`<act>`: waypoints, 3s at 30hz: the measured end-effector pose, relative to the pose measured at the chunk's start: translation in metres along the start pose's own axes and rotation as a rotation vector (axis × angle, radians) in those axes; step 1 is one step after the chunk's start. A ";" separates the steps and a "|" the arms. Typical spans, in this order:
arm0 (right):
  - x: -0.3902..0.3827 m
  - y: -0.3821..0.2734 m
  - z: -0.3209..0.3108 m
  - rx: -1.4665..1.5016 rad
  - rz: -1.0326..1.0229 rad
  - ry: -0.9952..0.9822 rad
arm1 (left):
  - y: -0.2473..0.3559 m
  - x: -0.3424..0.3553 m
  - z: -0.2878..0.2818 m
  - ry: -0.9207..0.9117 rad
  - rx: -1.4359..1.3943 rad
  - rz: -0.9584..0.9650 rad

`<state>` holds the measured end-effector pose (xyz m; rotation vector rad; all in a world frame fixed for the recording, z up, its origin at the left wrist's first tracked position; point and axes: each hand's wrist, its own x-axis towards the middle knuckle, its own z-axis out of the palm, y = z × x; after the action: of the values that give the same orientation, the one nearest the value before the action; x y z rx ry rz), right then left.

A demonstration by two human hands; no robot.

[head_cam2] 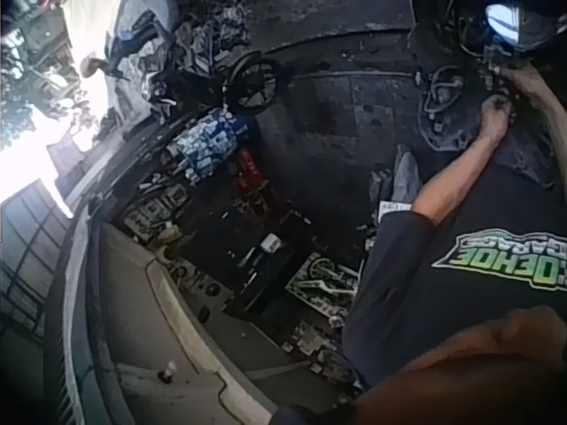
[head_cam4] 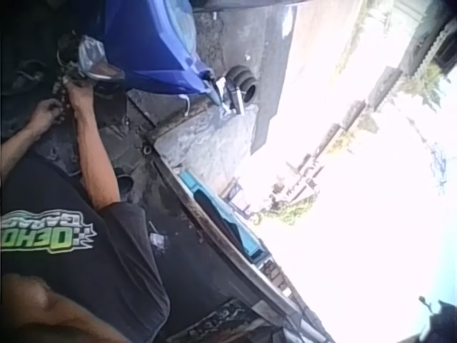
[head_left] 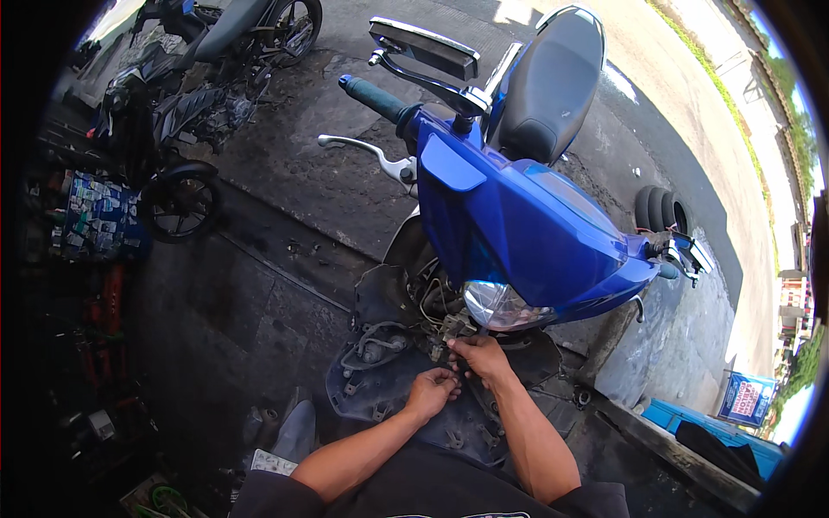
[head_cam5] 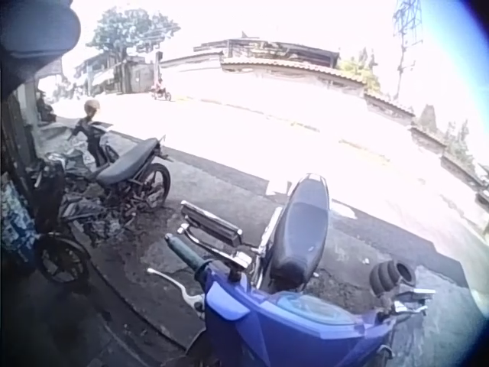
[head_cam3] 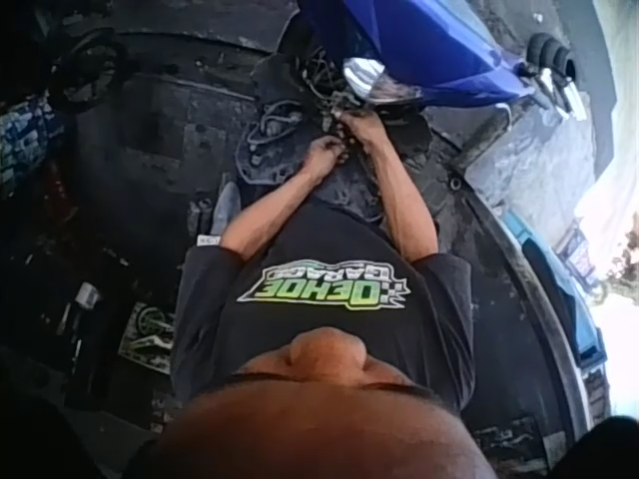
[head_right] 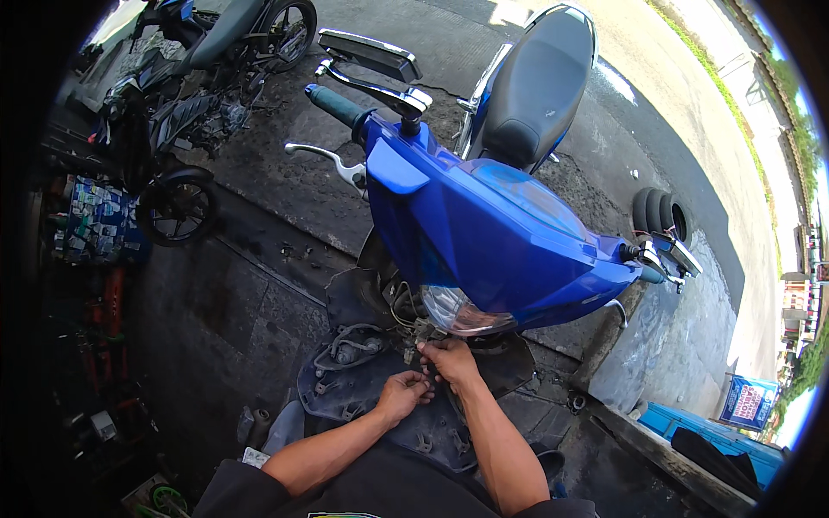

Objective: Repairing the front fairing and electrical wiring of a blue motorcycle using scissors.

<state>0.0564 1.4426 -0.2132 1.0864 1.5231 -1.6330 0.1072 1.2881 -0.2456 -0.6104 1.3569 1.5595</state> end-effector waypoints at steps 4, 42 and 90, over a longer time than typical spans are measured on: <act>0.002 0.001 0.002 0.043 0.023 0.005 | 0.004 -0.001 0.001 -0.013 0.009 0.004; -0.038 0.075 0.003 -0.033 -0.408 0.407 | 0.002 -0.002 0.004 -0.022 -0.190 -0.055; -0.054 0.059 -0.021 -0.800 -0.691 0.186 | -0.013 0.009 0.010 0.017 -0.053 0.120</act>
<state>0.1354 1.4527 -0.1920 0.2735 2.5463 -1.0839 0.1169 1.2994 -0.2570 -0.5841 1.3904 1.6946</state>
